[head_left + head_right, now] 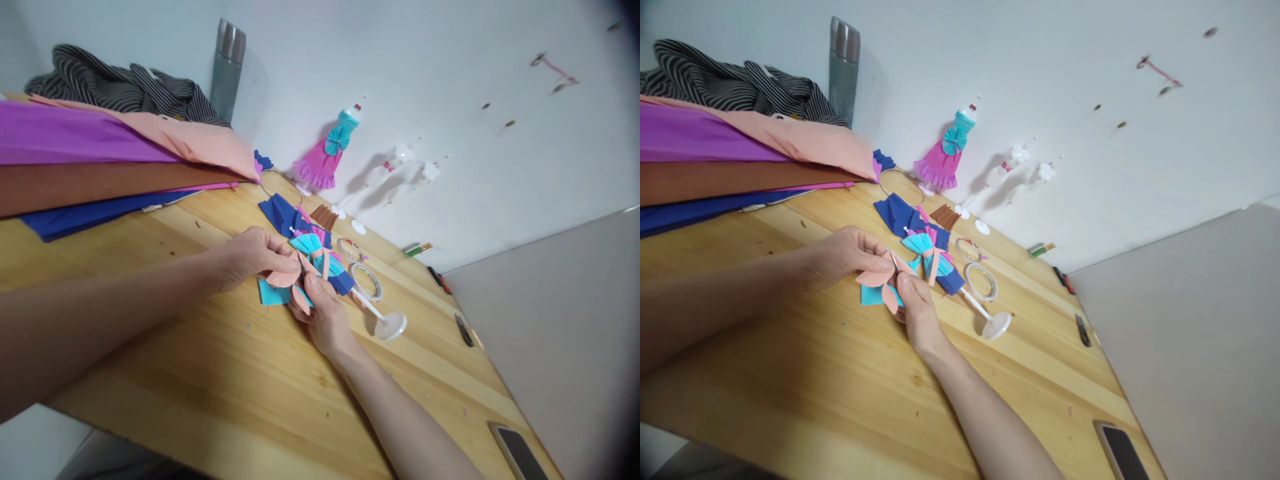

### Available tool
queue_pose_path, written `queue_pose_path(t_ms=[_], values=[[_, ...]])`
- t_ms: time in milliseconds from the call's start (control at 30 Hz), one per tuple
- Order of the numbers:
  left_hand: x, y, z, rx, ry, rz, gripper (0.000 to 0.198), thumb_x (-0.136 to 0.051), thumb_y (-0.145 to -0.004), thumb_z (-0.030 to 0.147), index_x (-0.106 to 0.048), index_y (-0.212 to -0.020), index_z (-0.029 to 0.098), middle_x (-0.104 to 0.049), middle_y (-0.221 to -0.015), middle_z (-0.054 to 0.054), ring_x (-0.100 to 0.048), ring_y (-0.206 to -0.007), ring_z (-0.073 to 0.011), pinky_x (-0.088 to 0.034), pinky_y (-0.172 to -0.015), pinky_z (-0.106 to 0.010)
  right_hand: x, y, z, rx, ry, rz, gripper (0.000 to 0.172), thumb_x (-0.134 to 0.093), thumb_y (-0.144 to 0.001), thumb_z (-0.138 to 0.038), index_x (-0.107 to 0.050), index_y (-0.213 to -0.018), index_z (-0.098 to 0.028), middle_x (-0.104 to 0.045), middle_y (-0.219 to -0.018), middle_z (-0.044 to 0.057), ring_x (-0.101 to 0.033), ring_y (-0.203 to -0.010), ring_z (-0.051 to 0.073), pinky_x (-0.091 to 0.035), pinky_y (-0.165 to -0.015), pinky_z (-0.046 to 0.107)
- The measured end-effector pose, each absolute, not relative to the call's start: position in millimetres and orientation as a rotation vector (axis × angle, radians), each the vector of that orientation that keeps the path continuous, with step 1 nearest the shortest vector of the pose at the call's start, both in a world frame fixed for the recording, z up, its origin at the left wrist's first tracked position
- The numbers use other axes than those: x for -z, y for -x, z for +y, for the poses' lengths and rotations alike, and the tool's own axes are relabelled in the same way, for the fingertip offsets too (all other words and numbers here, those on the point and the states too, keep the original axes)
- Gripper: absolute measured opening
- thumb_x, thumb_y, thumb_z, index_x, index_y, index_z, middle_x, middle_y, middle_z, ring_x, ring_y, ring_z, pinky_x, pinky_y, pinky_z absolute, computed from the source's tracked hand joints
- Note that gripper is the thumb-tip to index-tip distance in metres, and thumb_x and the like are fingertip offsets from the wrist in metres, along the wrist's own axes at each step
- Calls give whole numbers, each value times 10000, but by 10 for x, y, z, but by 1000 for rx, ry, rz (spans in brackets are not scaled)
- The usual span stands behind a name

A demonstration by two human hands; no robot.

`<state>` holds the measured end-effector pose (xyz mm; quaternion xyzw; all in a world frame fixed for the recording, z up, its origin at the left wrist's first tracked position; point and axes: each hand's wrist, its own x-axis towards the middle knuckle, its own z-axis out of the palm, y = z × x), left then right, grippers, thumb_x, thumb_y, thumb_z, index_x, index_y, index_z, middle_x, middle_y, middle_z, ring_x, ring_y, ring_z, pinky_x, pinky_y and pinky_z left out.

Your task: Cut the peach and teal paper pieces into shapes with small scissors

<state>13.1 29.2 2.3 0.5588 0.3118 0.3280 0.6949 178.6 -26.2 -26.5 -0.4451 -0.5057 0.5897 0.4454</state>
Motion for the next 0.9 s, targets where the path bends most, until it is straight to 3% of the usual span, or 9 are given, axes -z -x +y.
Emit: queue_pose_path(t_ms=[900], values=[[-32, -119, 293, -731, -1258, 712, 148, -679, -665, 220, -631, -563, 123, -577, -512, 9, -489, -500, -80, -366, -518, -200, 225, -1774, -272, -1451, 1148, -1203, 502, -646, -744, -630, -409, -599, -212, -306, -499, -76, -191, -430, 75, -125, -421, 247]])
